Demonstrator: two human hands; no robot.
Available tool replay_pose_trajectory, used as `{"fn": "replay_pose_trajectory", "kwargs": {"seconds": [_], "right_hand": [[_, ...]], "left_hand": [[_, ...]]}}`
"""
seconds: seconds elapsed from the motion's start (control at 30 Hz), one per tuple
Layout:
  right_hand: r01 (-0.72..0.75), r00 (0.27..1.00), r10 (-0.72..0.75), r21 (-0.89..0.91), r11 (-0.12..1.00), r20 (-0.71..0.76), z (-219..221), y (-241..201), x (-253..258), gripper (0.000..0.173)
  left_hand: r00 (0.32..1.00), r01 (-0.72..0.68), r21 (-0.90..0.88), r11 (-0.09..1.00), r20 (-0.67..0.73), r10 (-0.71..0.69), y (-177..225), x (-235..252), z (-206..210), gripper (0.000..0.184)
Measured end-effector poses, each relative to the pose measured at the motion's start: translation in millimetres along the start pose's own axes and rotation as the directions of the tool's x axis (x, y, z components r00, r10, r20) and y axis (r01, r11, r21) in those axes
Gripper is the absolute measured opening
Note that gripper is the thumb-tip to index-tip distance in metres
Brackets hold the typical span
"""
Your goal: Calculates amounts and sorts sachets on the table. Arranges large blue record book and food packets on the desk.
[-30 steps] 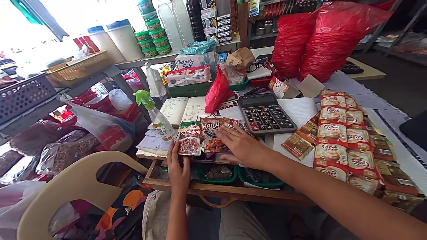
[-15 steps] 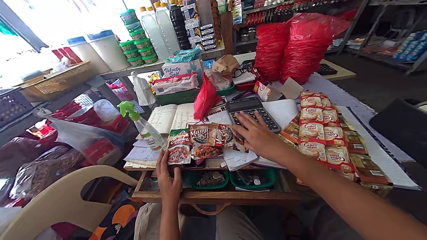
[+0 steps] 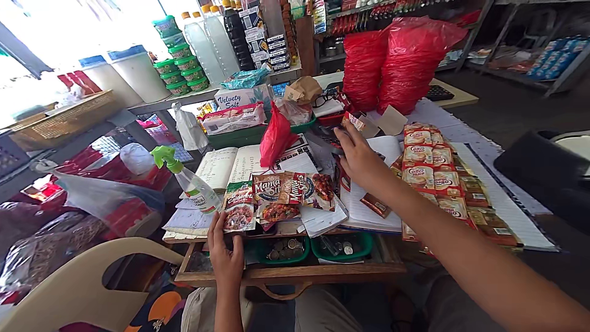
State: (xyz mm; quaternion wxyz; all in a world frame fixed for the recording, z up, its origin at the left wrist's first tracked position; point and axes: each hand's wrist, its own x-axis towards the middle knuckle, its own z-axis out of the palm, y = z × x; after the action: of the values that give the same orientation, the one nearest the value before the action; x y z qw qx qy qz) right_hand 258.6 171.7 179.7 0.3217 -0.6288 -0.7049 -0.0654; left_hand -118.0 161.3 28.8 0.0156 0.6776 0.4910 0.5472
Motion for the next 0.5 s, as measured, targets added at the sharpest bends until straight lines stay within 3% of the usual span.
{"fn": "replay_pose_trajectory", "kwargs": {"seconds": [0.17, 0.3, 0.5], "right_hand": [[0.055, 0.998, -0.053, -0.059, 0.997, 0.031, 17, -3, -10, 0.070], [0.042, 0.961, -0.023, -0.061, 0.997, 0.274, 25, -16, -20, 0.071], [0.103, 0.916, -0.071, -0.061, 0.993, 0.395, -9, -37, -51, 0.074]], "left_hand": [[1.000, -0.013, 0.013, 1.000, 0.029, 0.012, 0, 0, 0, 0.059], [0.999, -0.014, 0.030, 0.999, 0.045, 0.012, 4, 0, -3, 0.058], [0.997, -0.029, 0.037, 0.999, 0.076, 0.026, -2, -1, -4, 0.058]]}}
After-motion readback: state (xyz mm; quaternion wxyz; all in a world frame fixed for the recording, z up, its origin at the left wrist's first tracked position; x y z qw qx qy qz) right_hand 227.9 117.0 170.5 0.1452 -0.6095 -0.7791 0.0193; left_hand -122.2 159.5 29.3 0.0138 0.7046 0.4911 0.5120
